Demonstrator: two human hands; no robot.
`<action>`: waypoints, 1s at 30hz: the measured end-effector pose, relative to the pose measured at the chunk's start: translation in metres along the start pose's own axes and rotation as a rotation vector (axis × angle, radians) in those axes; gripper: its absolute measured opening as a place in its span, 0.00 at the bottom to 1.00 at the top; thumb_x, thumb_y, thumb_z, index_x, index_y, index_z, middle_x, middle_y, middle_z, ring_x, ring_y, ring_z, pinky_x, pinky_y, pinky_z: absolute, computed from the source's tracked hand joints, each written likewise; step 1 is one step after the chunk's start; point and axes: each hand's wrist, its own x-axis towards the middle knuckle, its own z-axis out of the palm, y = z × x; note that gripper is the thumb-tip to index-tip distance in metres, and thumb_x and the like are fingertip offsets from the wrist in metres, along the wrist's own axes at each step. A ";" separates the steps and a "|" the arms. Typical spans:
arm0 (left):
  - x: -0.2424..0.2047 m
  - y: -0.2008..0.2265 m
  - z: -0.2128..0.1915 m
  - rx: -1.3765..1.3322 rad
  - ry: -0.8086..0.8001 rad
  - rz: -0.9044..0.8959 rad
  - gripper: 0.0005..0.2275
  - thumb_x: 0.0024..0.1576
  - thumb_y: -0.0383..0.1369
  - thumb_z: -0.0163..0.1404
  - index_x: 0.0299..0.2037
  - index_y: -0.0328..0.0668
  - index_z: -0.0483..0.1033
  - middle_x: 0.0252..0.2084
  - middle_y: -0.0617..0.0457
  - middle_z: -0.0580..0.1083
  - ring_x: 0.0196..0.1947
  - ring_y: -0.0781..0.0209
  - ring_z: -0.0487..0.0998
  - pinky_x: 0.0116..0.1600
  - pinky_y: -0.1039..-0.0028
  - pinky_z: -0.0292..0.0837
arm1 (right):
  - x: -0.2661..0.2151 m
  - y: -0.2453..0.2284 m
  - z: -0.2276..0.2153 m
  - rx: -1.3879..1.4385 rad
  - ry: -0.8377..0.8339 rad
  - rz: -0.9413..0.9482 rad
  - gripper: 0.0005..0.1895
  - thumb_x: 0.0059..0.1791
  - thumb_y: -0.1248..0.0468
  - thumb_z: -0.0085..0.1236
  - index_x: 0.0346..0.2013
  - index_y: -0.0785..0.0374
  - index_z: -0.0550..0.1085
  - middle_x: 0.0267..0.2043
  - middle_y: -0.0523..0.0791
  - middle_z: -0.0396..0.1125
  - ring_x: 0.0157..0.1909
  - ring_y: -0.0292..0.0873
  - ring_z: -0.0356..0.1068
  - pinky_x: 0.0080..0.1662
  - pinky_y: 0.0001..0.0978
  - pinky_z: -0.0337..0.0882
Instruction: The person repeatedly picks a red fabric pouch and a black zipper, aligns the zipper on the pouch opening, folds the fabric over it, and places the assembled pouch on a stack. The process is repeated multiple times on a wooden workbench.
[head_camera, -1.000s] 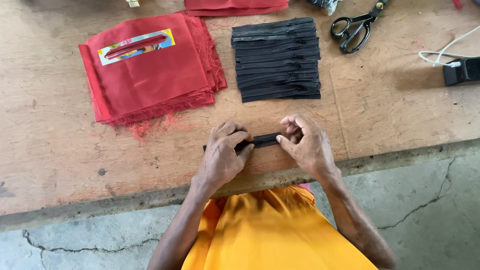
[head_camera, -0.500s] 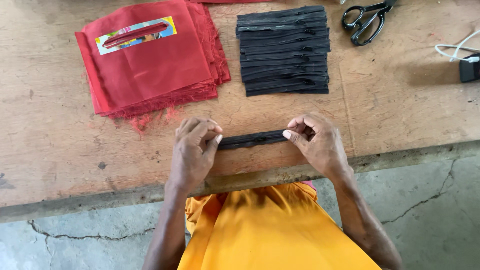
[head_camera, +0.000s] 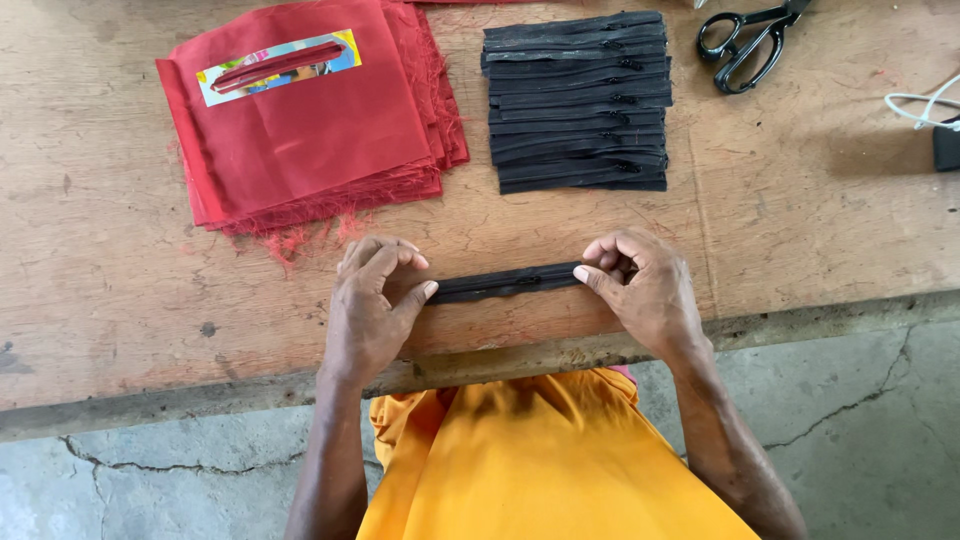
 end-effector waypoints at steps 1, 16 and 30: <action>0.000 0.000 0.000 0.002 0.002 -0.001 0.13 0.45 0.24 0.66 0.37 0.40 0.76 0.42 0.53 0.75 0.48 0.54 0.74 0.56 0.64 0.70 | 0.000 0.000 0.000 -0.004 -0.003 -0.001 0.08 0.44 0.66 0.71 0.33 0.61 0.78 0.32 0.37 0.69 0.30 0.29 0.64 0.33 0.22 0.71; 0.056 -0.034 -0.003 0.247 0.211 0.206 0.10 0.57 0.23 0.61 0.47 0.32 0.79 0.49 0.43 0.76 0.50 0.51 0.77 0.56 0.69 0.75 | 0.003 -0.004 -0.007 0.130 -0.034 -0.011 0.07 0.48 0.67 0.65 0.39 0.65 0.78 0.36 0.40 0.73 0.37 0.32 0.73 0.40 0.25 0.74; 0.094 -0.045 -0.029 0.156 0.188 0.251 0.10 0.55 0.20 0.59 0.46 0.30 0.81 0.49 0.41 0.79 0.51 0.44 0.79 0.57 0.63 0.74 | 0.008 -0.029 -0.007 0.115 -0.064 -0.004 0.06 0.48 0.64 0.64 0.37 0.63 0.78 0.35 0.40 0.72 0.33 0.31 0.71 0.35 0.25 0.75</action>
